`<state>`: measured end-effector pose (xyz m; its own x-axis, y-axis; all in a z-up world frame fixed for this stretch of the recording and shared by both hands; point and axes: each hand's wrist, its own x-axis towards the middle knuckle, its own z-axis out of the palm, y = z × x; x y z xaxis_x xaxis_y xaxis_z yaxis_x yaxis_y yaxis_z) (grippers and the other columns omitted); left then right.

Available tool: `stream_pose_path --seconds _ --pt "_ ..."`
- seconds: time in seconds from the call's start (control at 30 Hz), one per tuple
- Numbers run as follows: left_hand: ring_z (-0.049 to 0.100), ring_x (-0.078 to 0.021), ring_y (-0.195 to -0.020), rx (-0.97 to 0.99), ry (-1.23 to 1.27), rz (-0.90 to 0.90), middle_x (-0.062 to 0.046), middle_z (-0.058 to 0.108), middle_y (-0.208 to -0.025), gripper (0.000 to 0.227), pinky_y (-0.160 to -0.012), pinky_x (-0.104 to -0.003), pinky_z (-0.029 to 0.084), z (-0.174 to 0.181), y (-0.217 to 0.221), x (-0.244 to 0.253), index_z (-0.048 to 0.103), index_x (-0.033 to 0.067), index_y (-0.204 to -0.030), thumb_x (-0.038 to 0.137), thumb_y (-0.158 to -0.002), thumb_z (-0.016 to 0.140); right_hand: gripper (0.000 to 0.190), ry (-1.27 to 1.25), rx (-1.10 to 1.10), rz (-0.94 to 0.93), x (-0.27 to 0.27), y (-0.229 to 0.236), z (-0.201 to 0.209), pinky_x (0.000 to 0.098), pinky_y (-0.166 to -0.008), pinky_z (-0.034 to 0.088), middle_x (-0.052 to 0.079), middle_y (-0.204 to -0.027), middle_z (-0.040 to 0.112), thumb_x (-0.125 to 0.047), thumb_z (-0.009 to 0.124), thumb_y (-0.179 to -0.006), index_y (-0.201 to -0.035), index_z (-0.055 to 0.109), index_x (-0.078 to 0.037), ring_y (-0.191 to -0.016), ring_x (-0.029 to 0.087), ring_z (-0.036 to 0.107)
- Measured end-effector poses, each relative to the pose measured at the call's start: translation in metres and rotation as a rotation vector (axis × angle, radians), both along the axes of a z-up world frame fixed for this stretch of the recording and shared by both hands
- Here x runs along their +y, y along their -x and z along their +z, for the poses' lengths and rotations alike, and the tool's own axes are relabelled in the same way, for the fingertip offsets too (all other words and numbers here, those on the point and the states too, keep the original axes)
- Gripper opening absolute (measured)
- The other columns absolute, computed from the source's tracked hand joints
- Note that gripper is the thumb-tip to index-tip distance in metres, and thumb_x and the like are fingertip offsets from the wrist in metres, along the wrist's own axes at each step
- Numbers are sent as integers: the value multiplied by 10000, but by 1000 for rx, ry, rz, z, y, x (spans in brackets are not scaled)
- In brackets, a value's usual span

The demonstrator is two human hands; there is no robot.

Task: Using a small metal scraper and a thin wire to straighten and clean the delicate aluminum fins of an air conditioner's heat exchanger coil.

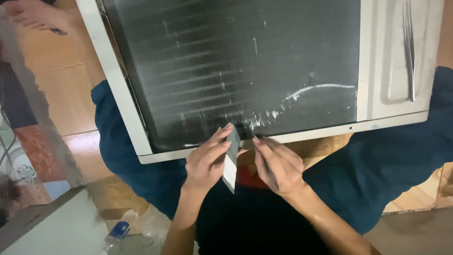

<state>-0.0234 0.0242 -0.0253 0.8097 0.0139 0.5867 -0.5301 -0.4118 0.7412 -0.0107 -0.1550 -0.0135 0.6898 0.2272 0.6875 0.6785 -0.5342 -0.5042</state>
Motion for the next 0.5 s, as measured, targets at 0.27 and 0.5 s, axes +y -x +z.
stream_pose_path --seconds 0.27,0.5 --pt "760 -441 -1014 37 95 -39 -266 751 -1144 306 -881 -538 639 -10 -1 -8 739 -19 -1090 -182 -832 715 146 -15 141 -315 -19 14 -16 337 -605 612 124 -815 780 -43 794 -841 -976 817 7 -695 274 746" --pt "747 -426 -1032 64 56 -50 -259 748 -1149 352 -902 -544 631 -13 -4 -11 728 -22 -1120 -198 -816 723 123 -108 143 -277 -24 11 -20 332 -638 608 121 -768 772 -34 791 -836 -945 827 9 -633 258 732"
